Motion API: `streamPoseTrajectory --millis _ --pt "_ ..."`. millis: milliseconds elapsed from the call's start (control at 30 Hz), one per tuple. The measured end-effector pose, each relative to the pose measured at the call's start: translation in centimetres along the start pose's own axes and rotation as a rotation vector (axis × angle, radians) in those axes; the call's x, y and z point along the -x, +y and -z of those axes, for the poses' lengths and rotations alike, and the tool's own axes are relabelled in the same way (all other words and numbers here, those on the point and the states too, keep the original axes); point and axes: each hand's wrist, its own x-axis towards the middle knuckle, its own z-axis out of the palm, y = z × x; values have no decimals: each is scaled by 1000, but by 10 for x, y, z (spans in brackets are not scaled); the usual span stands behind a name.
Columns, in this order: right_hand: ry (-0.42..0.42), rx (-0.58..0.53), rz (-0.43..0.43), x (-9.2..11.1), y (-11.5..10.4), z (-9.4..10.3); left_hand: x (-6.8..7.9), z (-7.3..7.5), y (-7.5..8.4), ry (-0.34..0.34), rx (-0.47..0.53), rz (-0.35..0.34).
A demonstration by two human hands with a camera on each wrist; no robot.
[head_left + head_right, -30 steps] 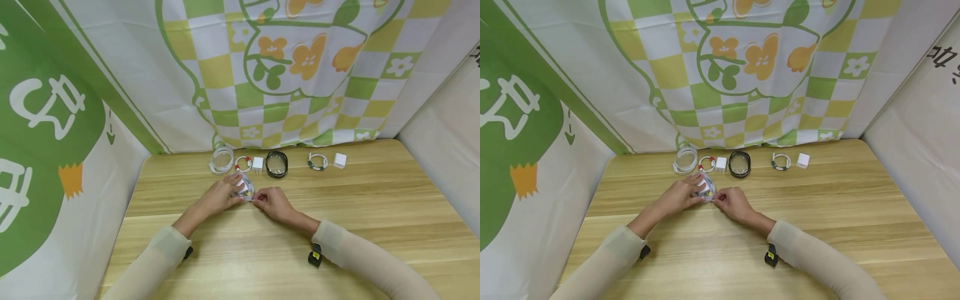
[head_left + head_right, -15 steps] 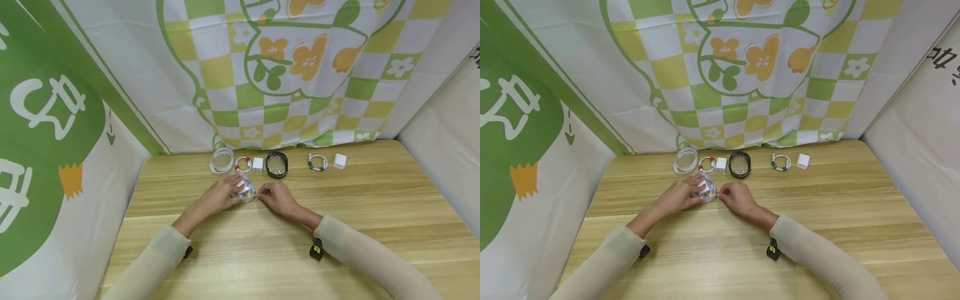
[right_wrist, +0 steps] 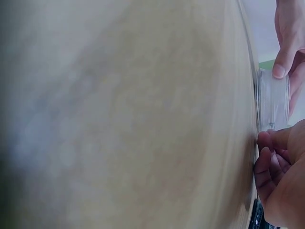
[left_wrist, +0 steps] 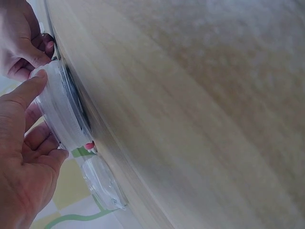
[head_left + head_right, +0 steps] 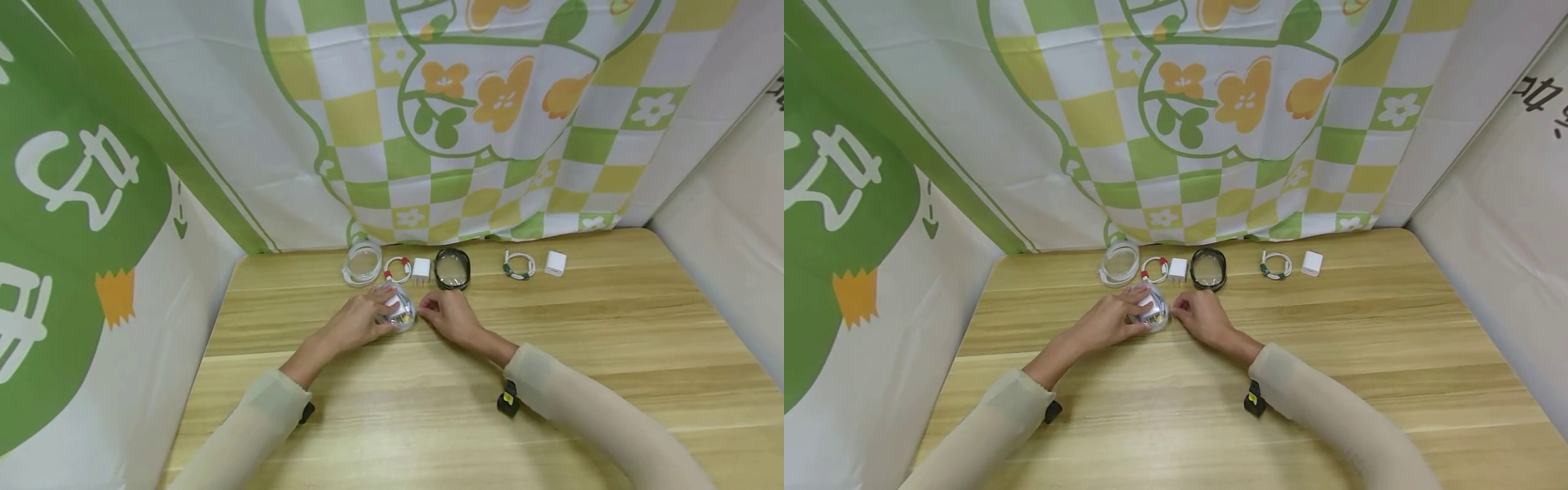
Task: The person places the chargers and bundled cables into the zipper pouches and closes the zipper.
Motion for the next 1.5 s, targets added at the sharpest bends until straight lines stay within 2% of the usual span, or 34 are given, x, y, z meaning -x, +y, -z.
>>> streamPoseTrajectory --millis 367,600,767,1067,1300,1500 --pt "21 19 -9 -1 -1 -3 0 -1 -1 -3 14 22" --pt "2 3 -44 1 -1 -1 0 -1 -5 -21 20 18" --pt "-17 -18 -38 4 -2 2 -1 0 -5 -35 24 2" --pt "-86 -96 16 11 2 8 2 -1 2 -63 40 -25" --pt "-154 -111 53 17 5 16 3 -4 10 -68 45 -81" --pt "-231 -128 84 18 8 25 5 -5 15 -77 60 -94"
